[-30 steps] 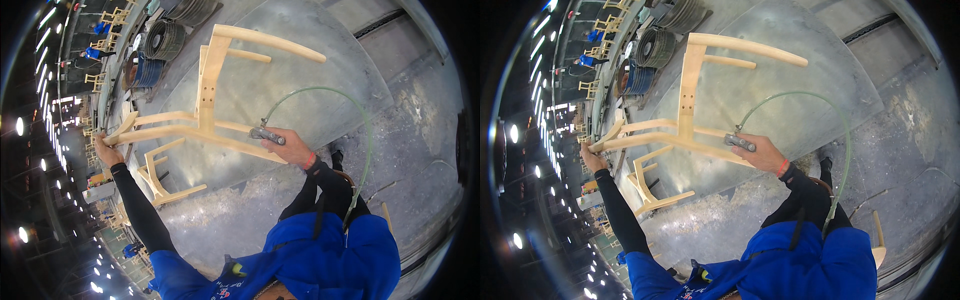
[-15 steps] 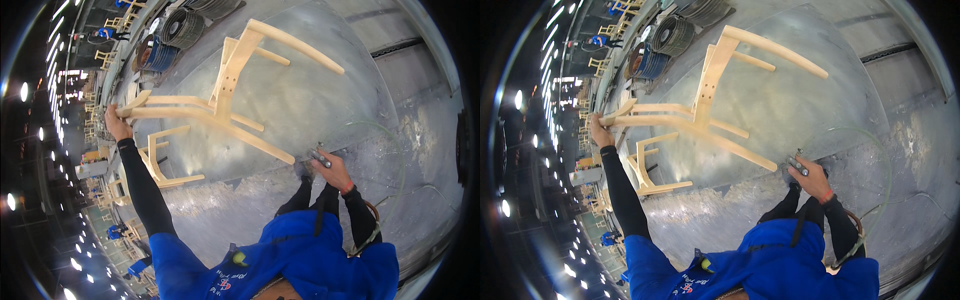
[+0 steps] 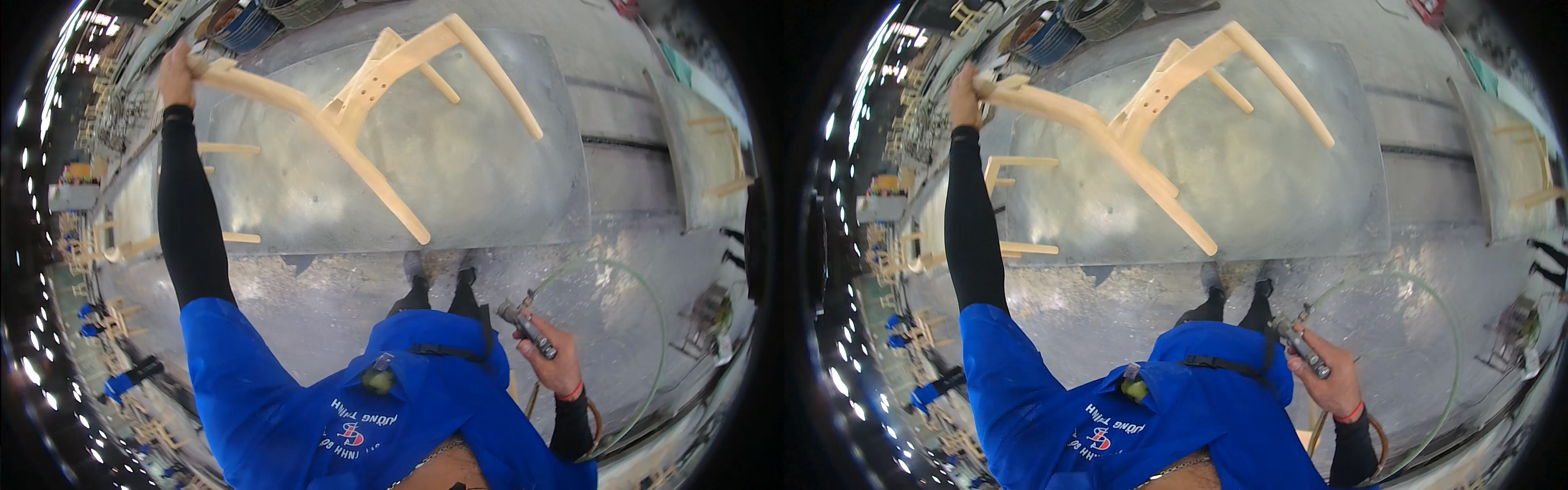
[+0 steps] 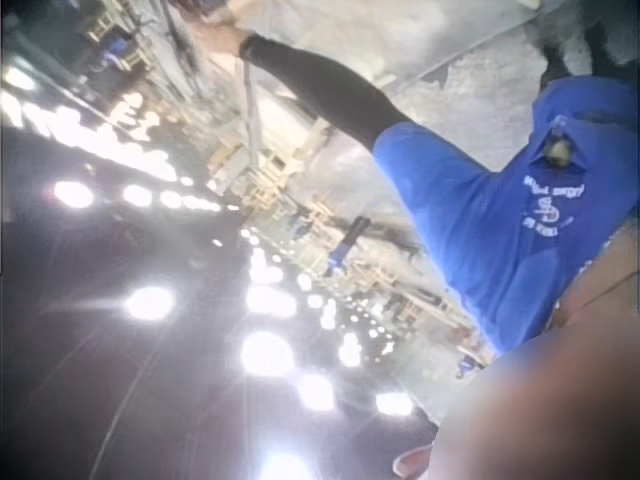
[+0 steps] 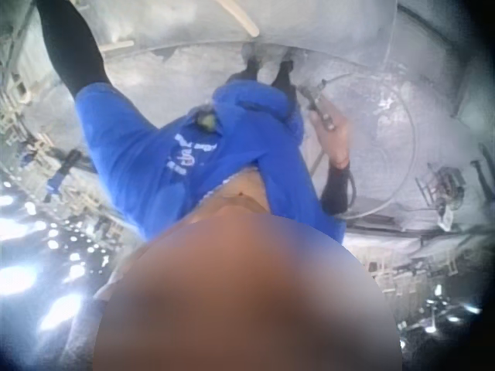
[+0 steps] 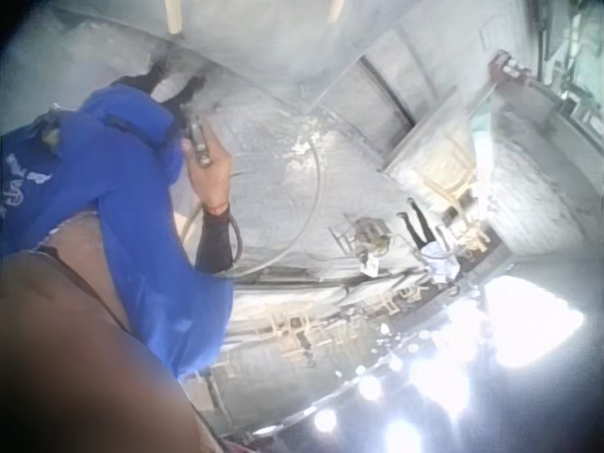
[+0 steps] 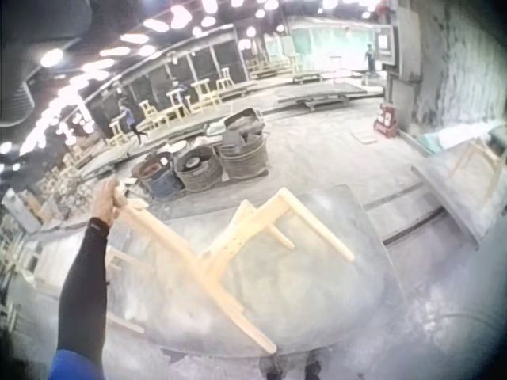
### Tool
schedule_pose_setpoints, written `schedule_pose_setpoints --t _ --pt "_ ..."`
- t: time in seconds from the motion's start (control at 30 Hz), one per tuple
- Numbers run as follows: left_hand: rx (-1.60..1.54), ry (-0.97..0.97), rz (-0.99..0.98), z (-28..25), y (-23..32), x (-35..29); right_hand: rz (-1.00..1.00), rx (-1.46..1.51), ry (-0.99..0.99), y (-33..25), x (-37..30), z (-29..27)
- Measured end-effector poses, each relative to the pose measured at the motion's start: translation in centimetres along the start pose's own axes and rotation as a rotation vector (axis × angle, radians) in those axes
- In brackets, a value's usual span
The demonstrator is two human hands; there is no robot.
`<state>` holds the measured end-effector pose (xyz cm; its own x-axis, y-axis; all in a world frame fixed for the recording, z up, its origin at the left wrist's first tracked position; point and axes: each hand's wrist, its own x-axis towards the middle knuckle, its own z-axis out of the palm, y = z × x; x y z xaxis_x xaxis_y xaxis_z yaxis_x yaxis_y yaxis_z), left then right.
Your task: The person spray-coats unfinished wooden chair frames in a factory. They hold each chair with one hand and apply a mist with a spray gun in the other, rotating the chair to cover all sides before setting it down and picking up the next one.
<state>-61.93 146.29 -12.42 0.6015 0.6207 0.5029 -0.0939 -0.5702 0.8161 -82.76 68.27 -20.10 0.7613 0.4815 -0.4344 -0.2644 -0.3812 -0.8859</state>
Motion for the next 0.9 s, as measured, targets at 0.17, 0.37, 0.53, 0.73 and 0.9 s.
schedule_pose_setpoints --t 0.17,0.37,0.53,0.73,0.9 --pt "0.03 -0.038 0.08 0.9 -0.6 -0.4 0.039 -0.095 -0.003 -0.4 -0.8 1.4" --pt "-0.015 -0.129 0.15 1.5 0.2 -1.0 -0.339 0.13 0.133 -4.8 -1.3 3.8" --pt "-0.028 -0.197 0.067 1.3 2.1 -1.5 -0.541 0.097 0.281 -8.2 -1.2 5.6" --pt "0.051 -0.348 0.014 0.3 4.0 -0.6 -0.599 0.077 0.259 -9.9 0.2 6.8" --pt "0.083 -0.44 0.056 -0.1 4.8 0.3 -0.637 0.104 0.236 -11.0 1.6 8.6"
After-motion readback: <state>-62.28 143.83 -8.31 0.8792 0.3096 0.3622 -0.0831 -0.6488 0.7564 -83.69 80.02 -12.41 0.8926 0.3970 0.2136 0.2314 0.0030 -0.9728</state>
